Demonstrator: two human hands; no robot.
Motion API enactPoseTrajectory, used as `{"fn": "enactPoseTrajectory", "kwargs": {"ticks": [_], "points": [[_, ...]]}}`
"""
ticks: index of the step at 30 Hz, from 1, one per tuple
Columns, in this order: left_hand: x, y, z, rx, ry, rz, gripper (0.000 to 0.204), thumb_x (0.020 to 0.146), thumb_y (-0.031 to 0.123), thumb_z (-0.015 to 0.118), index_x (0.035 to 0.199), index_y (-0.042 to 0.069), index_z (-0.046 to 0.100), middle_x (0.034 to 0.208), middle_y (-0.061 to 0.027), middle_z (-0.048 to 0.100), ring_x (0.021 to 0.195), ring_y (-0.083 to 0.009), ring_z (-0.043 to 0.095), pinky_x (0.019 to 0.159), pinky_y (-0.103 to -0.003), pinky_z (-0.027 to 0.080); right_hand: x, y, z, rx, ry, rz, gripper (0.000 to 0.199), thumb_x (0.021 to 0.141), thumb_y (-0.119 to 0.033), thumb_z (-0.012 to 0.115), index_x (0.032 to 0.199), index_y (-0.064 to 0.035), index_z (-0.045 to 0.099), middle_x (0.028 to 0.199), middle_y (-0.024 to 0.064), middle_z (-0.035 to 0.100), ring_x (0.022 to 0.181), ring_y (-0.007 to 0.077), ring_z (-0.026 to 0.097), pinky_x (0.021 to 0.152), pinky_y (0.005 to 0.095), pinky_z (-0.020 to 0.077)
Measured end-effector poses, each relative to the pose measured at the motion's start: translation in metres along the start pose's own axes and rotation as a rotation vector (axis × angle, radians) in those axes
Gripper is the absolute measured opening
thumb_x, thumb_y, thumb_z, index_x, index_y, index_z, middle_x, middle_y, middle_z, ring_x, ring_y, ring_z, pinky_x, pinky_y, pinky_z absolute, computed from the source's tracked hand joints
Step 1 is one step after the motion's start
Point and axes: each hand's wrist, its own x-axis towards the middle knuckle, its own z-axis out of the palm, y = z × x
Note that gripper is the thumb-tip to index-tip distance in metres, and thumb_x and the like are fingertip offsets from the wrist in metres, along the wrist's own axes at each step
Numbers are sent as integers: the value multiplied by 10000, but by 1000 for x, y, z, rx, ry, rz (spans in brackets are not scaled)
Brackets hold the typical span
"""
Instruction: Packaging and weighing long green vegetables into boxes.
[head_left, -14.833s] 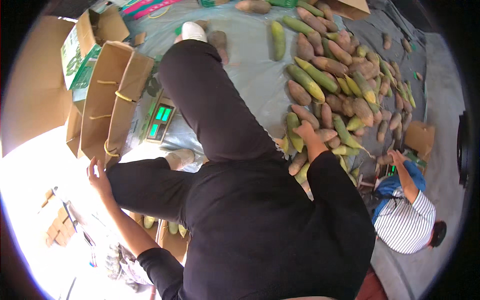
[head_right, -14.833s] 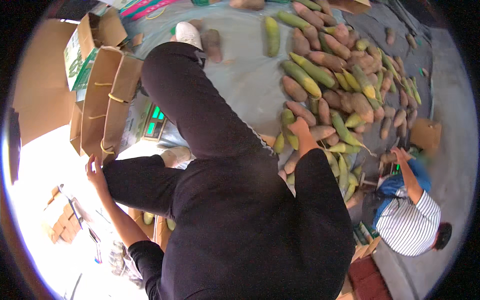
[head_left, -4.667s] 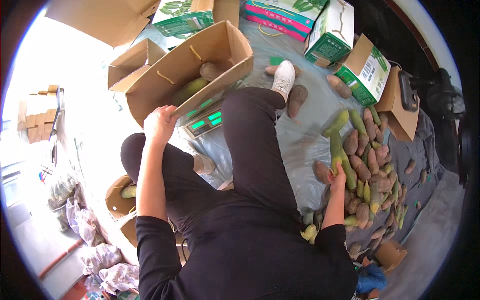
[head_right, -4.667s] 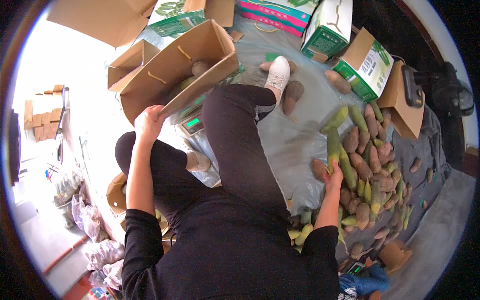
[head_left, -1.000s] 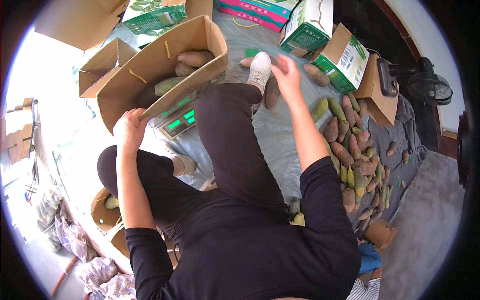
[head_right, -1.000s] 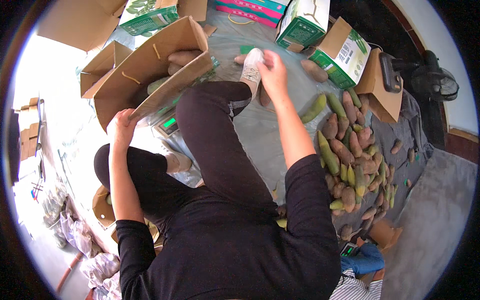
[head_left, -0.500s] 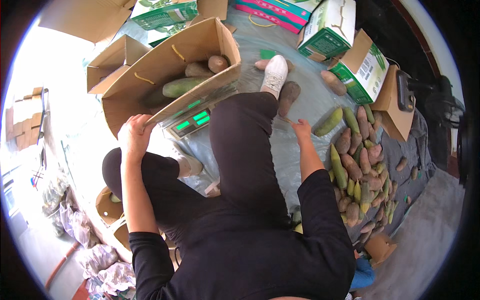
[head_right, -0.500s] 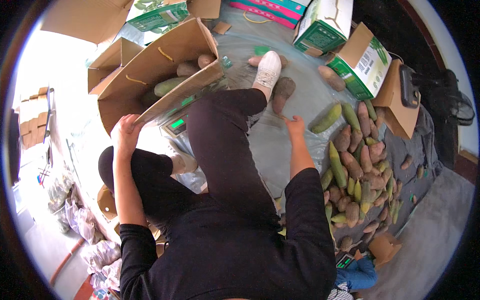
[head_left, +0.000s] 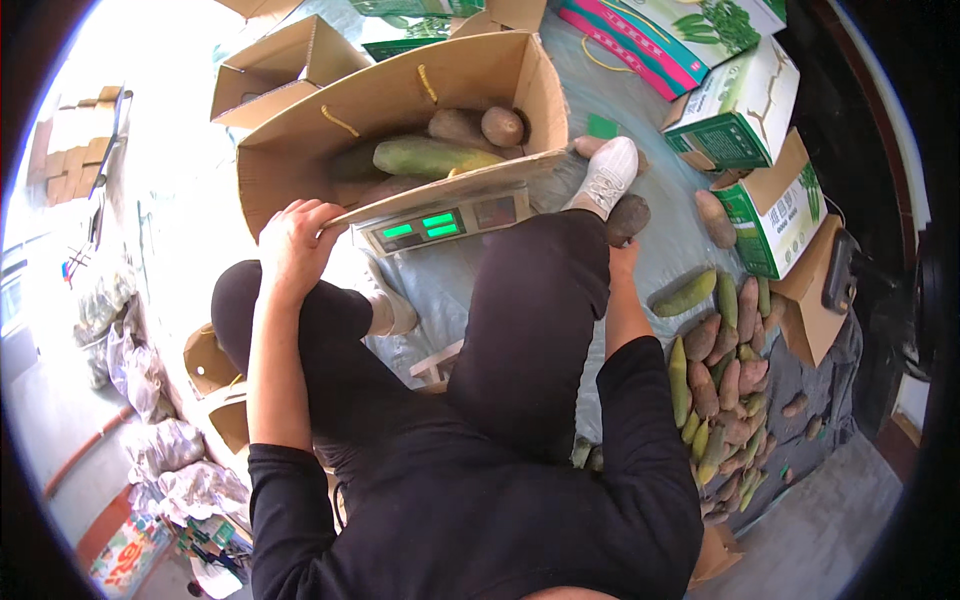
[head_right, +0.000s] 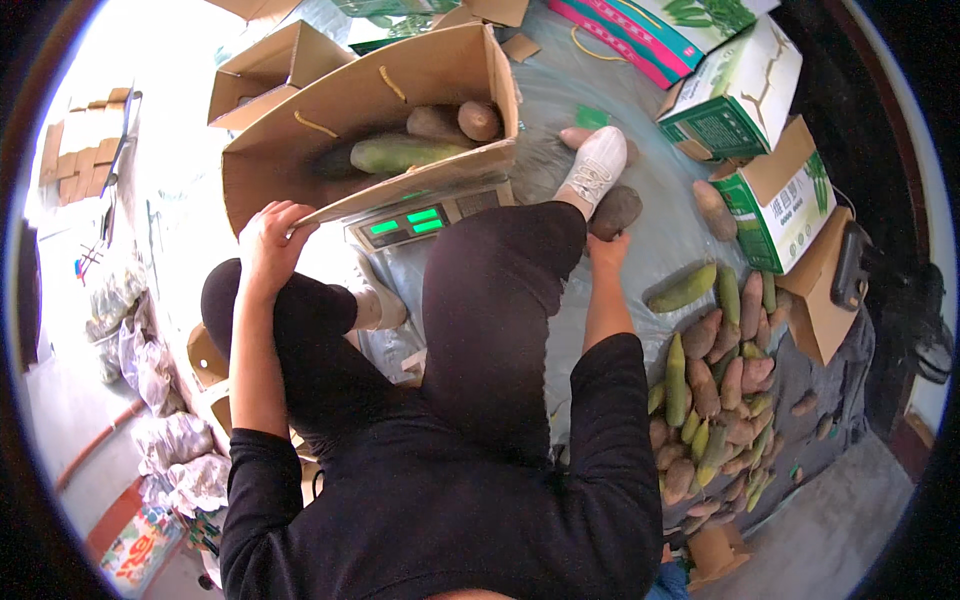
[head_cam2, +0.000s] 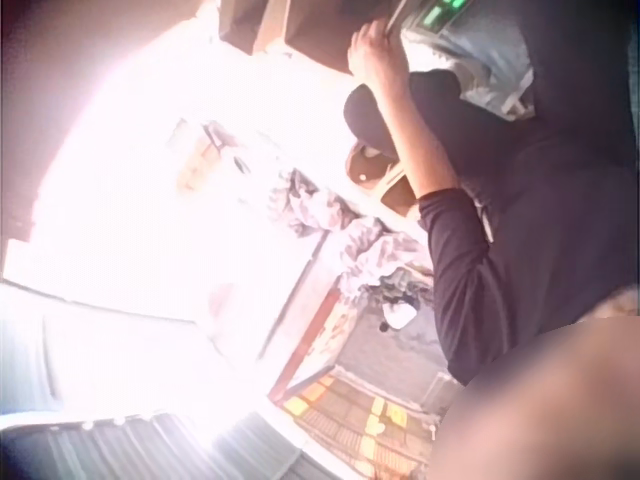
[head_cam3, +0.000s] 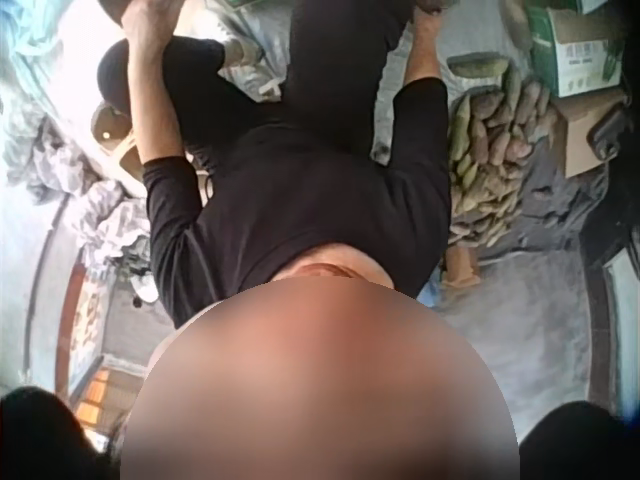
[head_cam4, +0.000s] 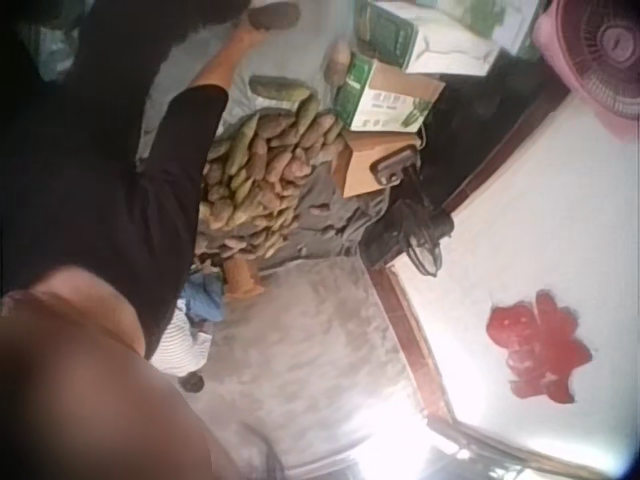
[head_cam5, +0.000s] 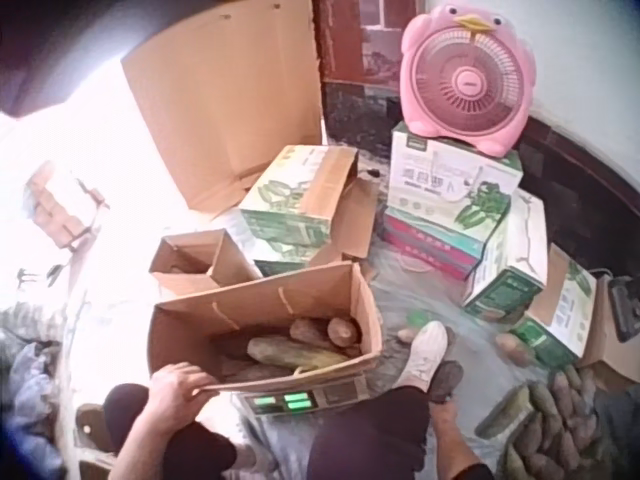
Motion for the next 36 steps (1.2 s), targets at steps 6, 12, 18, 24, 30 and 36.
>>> {"fn": "enactPoseTrajectory", "kwargs": {"ticks": [6,12,18,24,30,36], "points": [[-4,-3,0,38,-40,-53,95,786,201,632,837,129,665,795,-22,630,864,-227,596,763,-371,462,-12,-9,1,269,-73,140,560,666,-118,792,1136,27,525,1056,155,610,886,265,617,741,408,501],[-5,-3,-1,39,-39,-28,111,793,211,609,837,127,667,797,-26,632,870,-219,598,768,-370,466,-3,-12,-36,680,-374,469,334,809,-294,696,1044,-88,578,974,42,609,920,201,548,836,459,398],[-5,-5,0,30,3,5,137,779,214,625,846,103,668,799,-57,631,848,-260,599,760,-386,482,-28,-7,-78,902,-437,485,341,810,-351,693,1037,-127,572,989,21,594,953,203,533,868,438,378],[-10,-10,3,21,-1,20,142,775,202,624,866,101,664,814,-55,629,874,-256,598,774,-382,483,-64,-71,-130,711,-518,123,314,836,-283,666,1056,-76,581,951,8,621,897,149,564,833,340,412],[-14,-13,6,3,12,49,139,777,187,616,876,99,659,816,-60,633,882,-266,599,781,-398,481,-115,-208,-170,497,-632,-380,441,863,-204,614,1225,24,512,1085,38,600,963,104,538,830,265,399],[-16,-17,7,11,-7,46,157,780,174,610,910,105,665,859,-60,646,898,-270,600,793,-408,480,-179,-339,-148,427,-961,-680,451,842,-199,631,1203,47,521,1092,78,599,996,145,557,863,284,425]]}}
